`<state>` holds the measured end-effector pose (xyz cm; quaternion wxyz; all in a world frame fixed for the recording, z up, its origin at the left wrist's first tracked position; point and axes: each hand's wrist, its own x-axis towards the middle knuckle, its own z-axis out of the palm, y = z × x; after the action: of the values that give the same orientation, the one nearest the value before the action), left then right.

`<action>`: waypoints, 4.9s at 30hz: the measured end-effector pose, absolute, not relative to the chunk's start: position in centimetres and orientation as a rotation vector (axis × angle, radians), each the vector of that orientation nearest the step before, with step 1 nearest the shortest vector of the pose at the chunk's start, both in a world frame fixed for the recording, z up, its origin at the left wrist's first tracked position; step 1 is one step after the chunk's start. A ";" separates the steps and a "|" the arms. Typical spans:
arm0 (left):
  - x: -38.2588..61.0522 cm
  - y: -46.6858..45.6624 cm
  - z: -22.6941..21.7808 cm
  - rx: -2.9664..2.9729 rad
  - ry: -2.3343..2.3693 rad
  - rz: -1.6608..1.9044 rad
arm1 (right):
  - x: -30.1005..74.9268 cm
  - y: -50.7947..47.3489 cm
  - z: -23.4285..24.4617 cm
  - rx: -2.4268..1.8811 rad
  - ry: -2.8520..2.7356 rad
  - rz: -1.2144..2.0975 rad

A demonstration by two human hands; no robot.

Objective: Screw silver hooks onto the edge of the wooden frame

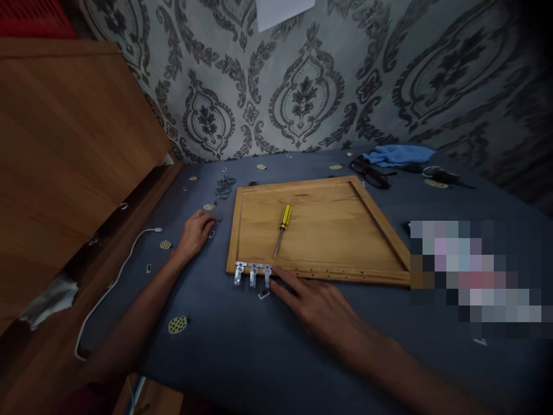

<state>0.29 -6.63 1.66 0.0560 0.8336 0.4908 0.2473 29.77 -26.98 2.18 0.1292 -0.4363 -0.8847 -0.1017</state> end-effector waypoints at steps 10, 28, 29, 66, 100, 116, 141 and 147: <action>-0.6 -6.3 2.0 2.534 1.522 0.708 | 29.8 -26.9 2.3 -1.286 -2.599 -0.243; -2.2 -5.3 3.2 2.493 1.346 0.607 | 29.8 -27.0 2.8 -1.288 -2.597 -0.249; -2.2 -5.3 3.3 2.495 1.350 0.608 | 29.7 -27.0 2.8 -1.293 -2.604 -0.250; 9.7 -13.1 8.9 2.611 0.553 -0.035 | 29.5 -27.0 4.1 -1.374 -2.720 -0.212; 8.3 -16.5 9.5 2.682 0.732 0.122 | 29.5 -26.8 3.9 -1.387 -2.716 -0.129; 8.2 -18.4 6.5 2.809 0.841 0.282 | 29.6 -26.8 3.6 -1.331 -2.675 -0.146; 8.7 -18.5 6.2 2.614 0.994 0.284 | 32.2 -19.5 5.5 -1.804 -1.864 0.409; 8.5 -18.2 5.8 2.615 0.969 0.316 | 30.6 -14.6 5.3 -1.912 -1.796 0.387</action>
<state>8.54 -18.21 5.83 0.1669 0.9187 0.3403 0.1109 30.59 -14.63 5.26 0.2423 -0.6996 -0.6571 0.1416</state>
